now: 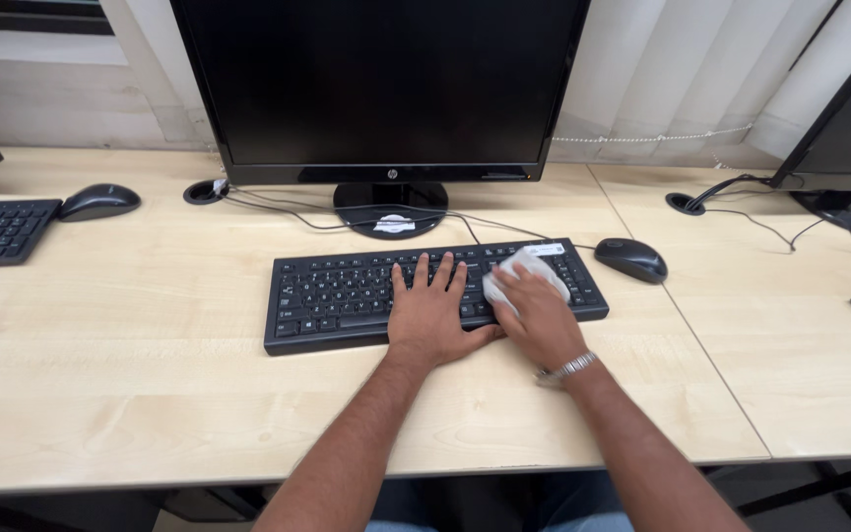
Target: The person wipes the screen of a computer monitor with a cloth. They then wipe the surface of a computer keyboard and the desk area around it. Finally, they flip the keyboard over and wipe the underside.
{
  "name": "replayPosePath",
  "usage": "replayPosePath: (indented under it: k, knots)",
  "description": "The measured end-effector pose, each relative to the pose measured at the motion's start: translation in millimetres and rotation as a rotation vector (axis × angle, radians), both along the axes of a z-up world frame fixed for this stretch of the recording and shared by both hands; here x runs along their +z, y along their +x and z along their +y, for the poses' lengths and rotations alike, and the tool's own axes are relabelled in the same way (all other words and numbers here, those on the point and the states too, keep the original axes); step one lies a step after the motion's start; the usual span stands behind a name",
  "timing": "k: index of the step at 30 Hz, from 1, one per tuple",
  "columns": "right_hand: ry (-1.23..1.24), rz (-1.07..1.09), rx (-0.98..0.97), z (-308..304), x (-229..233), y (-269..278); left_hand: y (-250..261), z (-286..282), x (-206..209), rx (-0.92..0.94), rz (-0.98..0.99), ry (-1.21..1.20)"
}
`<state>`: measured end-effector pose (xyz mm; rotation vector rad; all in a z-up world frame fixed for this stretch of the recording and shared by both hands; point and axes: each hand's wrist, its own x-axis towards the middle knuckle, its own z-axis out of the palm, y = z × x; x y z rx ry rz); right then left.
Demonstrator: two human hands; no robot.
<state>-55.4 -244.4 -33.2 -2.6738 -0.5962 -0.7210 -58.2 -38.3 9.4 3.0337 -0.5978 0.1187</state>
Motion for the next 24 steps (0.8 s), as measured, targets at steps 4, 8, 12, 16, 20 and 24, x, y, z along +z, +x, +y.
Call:
replayPosePath:
  k: [4, 8, 12, 16, 20, 24]
  knots:
    - [0.015, 0.105, -0.200, -8, 6, -22, -2, 0, -1, -0.004, -0.008, 0.008]
    - [-0.032, -0.180, -0.297, 18, 3, -14, -3, 0, -3, 0.002, -0.018, 0.005]
    - [-0.023, -0.231, -0.124, 32, 9, -11, 2, -1, -10, -0.006, -0.058, 0.010]
    - [0.100, -0.018, -0.119, 27, 15, -22, 11, 1, -25, -0.049, -0.098, -0.011]
    - [-0.026, -0.061, -0.282, 30, 9, -23, 8, 41, -37, -0.122, -0.203, -0.104]
    - [-0.092, -0.094, -0.359, 32, 1, -10, -10, 101, -9, 0.143, -0.026, 0.006]
